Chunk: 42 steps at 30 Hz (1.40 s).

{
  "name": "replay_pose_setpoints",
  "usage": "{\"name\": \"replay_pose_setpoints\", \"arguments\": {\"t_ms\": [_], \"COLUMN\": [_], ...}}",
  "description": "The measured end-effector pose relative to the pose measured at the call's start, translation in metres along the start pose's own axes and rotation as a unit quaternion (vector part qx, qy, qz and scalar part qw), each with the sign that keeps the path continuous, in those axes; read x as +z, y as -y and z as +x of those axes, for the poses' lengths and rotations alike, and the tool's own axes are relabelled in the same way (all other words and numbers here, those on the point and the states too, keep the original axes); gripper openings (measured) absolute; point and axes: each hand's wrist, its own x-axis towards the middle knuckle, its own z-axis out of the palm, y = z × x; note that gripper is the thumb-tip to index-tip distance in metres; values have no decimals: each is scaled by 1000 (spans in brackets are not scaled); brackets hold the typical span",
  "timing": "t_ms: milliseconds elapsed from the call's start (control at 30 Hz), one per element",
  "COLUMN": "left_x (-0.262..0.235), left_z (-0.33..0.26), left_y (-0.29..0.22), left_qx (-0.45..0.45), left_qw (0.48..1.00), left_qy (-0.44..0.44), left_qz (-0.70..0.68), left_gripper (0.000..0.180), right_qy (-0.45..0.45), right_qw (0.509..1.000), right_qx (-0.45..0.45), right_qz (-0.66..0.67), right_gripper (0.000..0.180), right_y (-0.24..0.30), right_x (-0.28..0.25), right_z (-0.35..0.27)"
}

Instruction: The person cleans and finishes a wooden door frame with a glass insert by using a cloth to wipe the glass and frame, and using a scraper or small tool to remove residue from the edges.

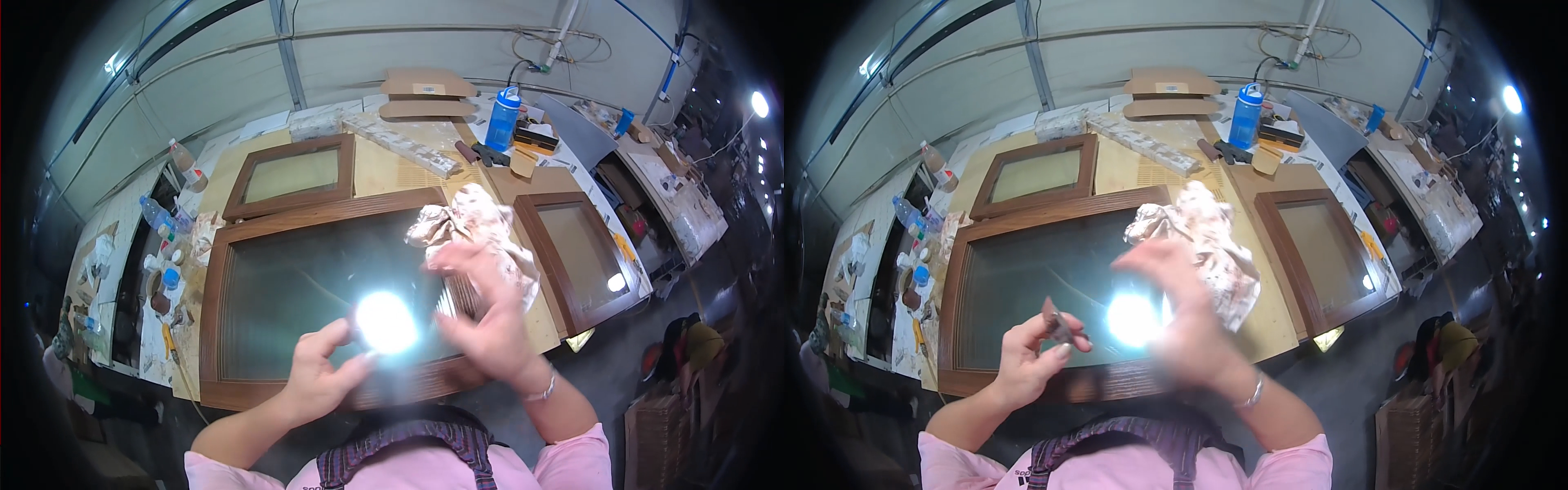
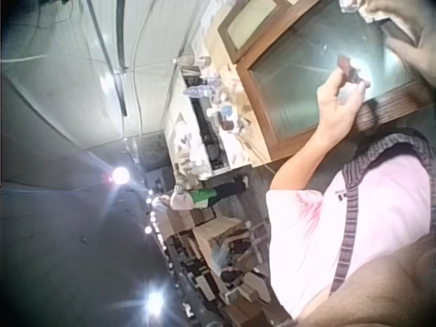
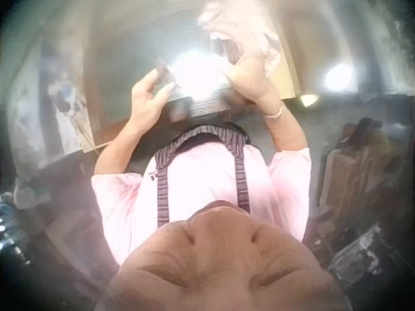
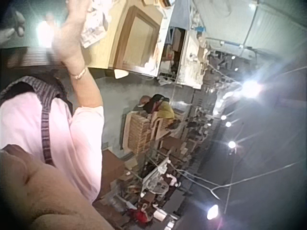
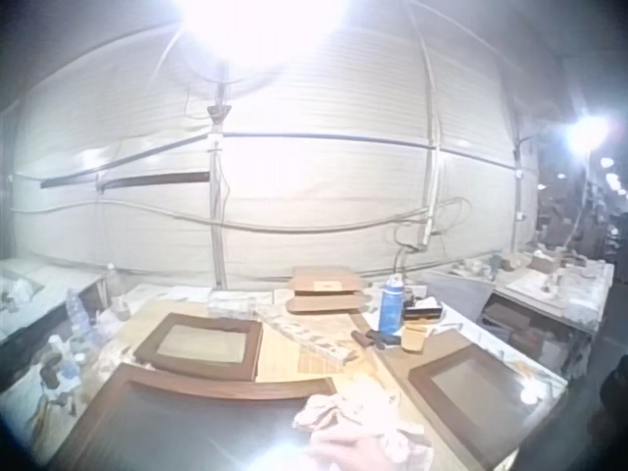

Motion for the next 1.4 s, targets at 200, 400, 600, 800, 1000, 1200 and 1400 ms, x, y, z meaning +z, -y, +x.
{"name": "replay_pose_setpoints", "arguments": {"t_ms": [200, 400, 600, 800, 1000, 1200, 1400], "left_x": [-3, -2, 2, 3, 3, 3, -1], "left_z": [-25, -22, -20, -19, -17, -22, -21], "left_y": [44, 49, 41, 46, 41, 41, 38], "left_qx": [-47, -92, -89, -89, -111, -137, -126], "left_qw": [983, 979, 980, 978, 980, 975, 980], "left_qy": [-98, -113, -141, -174, -155, -156, -129], "left_qz": [-150, -143, -110, -72, -58, -74, -84], "left_gripper": [28, 32, 37, 41, 44, 43, 28], "right_qy": [-76, -175, -325, -108, -100, -247, 33], "right_qw": [888, 876, 868, 860, 844, 960, 983], "right_qx": [384, 385, 368, 352, 417, 81, -12], "right_qz": [240, 232, -74, -352, -322, -102, -181], "right_gripper": [45, 21, 17, 43, 20, 12, 23], "right_y": [-134, -205, -284, -273, -331, -238, -186], "right_x": [-57, -47, -96, -47, -57, -97, -38], "right_z": [23, -5, -47, -67, -93, 29, 113]}}
